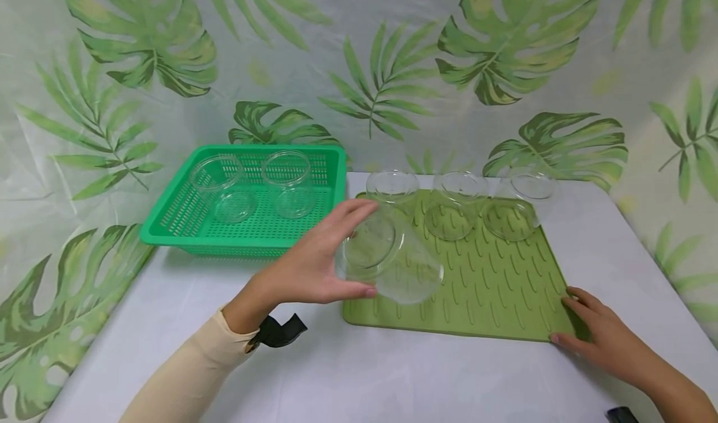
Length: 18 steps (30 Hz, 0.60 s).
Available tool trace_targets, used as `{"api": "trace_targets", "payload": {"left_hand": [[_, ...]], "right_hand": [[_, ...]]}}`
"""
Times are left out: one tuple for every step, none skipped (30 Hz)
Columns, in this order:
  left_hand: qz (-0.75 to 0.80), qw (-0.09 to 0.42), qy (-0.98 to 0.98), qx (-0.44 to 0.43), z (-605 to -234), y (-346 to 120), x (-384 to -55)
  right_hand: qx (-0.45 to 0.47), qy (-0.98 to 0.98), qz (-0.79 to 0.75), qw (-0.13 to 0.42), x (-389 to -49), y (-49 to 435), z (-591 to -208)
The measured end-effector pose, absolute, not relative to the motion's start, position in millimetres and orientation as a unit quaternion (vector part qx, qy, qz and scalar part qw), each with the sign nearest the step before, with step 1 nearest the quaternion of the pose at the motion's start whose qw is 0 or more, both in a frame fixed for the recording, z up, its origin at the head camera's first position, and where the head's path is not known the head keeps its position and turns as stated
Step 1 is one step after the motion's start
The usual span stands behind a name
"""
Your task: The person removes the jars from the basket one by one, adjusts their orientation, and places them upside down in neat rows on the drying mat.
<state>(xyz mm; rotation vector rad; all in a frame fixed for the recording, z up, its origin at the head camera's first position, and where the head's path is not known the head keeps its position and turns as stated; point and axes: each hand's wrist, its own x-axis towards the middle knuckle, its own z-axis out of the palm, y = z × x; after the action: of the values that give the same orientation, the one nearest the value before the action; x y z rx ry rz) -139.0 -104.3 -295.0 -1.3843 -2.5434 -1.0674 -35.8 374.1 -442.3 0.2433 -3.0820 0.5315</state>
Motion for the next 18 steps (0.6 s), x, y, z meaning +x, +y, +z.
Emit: {"api": "trace_targets", "payload": {"left_hand": [[-0.342,0.03,-0.823,-0.451,-295,-102,-139],[-0.34,0.033,-0.822,-0.455,-295,-98,-139],[-0.336,0.037,-0.822,-0.458,-295,-94,-140],[-0.335,0.041,-0.82,-0.463,-295,-90,-141],[-0.332,0.045,-0.819,-0.466,-295,-85,-142],[-0.329,0.048,-0.819,-0.468,-295,-81,-142],[-0.326,0.05,-0.819,-0.47,-295,-76,-143],[-0.325,0.049,-0.819,-0.471,-296,-72,-144],[-0.322,0.047,-0.82,-0.471,-296,-68,-144],[-0.319,0.044,-0.821,-0.471,-297,-64,-145],[-0.315,0.04,-0.823,-0.472,-298,-61,-144],[-0.312,0.036,-0.823,-0.474,-299,-57,-144],[-0.31,0.031,-0.823,-0.475,-300,-53,-144],[-0.305,0.027,-0.825,-0.475,-301,-50,-144],[-0.3,0.024,-0.826,-0.476,-302,-46,-144],[-0.295,0.023,-0.828,-0.477,-303,-43,-144],[-0.291,0.022,-0.828,-0.478,-304,-39,-145],[-0.286,0.022,-0.83,-0.478,-305,-35,-146]], "right_hand": [[0.075,-0.983,0.167,-0.001,-36,374,-442],[0.072,-0.983,0.167,-0.004,-36,374,-442],[0.07,-0.983,0.167,-0.005,-36,374,-442],[0.068,-0.984,0.167,-0.006,-37,374,-442],[0.066,-0.984,0.167,-0.008,-37,375,-441],[0.064,-0.984,0.167,-0.005,-37,375,-441],[0.064,-0.983,0.169,-0.002,-37,376,-441],[0.064,-0.983,0.17,0.0,-37,376,-441],[0.065,-0.983,0.172,-0.003,-38,376,-441],[0.065,-0.983,0.173,-0.005,-38,377,-441],[0.065,-0.983,0.174,-0.008,-39,377,-441],[0.064,-0.982,0.176,-0.009,-39,377,-441],[0.064,-0.982,0.177,-0.014,-39,377,-441],[0.064,-0.982,0.177,-0.015,-39,377,-441],[0.065,-0.982,0.178,-0.016,-39,377,-442],[0.068,-0.982,0.174,-0.01,-39,377,-442],[0.071,-0.983,0.17,-0.005,-39,376,-442],[0.074,-0.983,0.166,0.003,-39,375,-443]]}}
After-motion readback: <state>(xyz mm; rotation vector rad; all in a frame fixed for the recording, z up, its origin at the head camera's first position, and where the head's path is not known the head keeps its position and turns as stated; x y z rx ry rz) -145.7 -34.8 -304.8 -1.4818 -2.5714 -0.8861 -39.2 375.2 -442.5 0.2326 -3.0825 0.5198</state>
